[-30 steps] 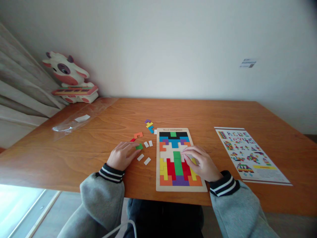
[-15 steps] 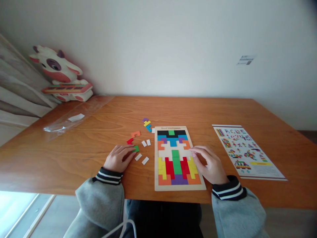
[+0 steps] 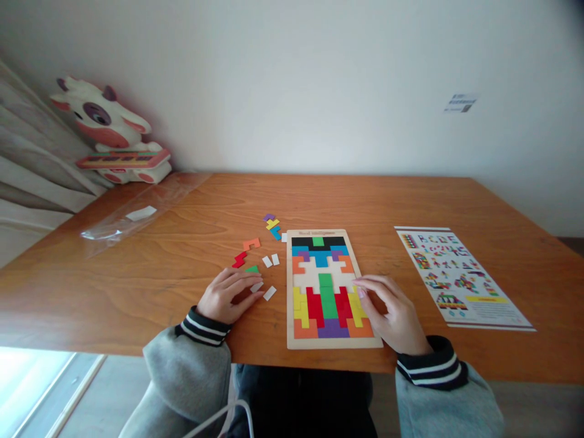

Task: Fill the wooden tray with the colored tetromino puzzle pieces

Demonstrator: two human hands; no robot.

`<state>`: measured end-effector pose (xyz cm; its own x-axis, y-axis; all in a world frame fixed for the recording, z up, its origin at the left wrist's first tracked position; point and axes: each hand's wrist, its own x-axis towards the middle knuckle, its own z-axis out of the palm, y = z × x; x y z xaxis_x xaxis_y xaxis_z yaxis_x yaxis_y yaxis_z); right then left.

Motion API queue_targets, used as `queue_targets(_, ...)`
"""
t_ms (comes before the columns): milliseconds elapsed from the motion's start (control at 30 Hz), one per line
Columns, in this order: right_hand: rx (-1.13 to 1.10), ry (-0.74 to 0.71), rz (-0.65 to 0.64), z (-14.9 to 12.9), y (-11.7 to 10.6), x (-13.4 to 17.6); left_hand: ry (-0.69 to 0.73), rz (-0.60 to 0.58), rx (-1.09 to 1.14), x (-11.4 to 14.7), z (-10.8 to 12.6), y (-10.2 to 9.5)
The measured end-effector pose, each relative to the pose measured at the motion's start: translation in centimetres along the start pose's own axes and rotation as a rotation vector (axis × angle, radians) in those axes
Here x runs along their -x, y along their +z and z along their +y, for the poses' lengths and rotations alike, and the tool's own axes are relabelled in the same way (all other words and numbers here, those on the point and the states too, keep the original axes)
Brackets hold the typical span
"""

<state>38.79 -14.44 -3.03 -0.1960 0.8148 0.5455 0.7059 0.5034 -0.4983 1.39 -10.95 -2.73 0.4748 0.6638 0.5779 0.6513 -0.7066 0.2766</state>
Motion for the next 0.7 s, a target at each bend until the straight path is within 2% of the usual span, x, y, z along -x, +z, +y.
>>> queue_targets(167,-0.011,-0.002,-0.007,-0.1,0.0,-0.1,0.051,0.009,0.023,0.1,0.5,0.1)
queue_targets(300,-0.013,-0.007,-0.001,-0.2,0.0,-0.1,-0.051,0.023,-0.076,-0.6,0.2,0.3)
queue_targets(433,-0.029,-0.007,0.002,-0.1,0.0,-0.2,-0.221,-0.007,-0.220,-2.1,-2.3,0.9)
queue_targets(567,-0.030,-0.002,0.017,-0.1,0.1,-0.3,-0.311,-0.038,-0.297,-3.6,-5.5,1.8)
queue_targets(700,-0.021,-0.009,0.023,-0.1,0.1,-0.3,-0.329,-0.027,-0.292,-4.0,-6.7,2.5)
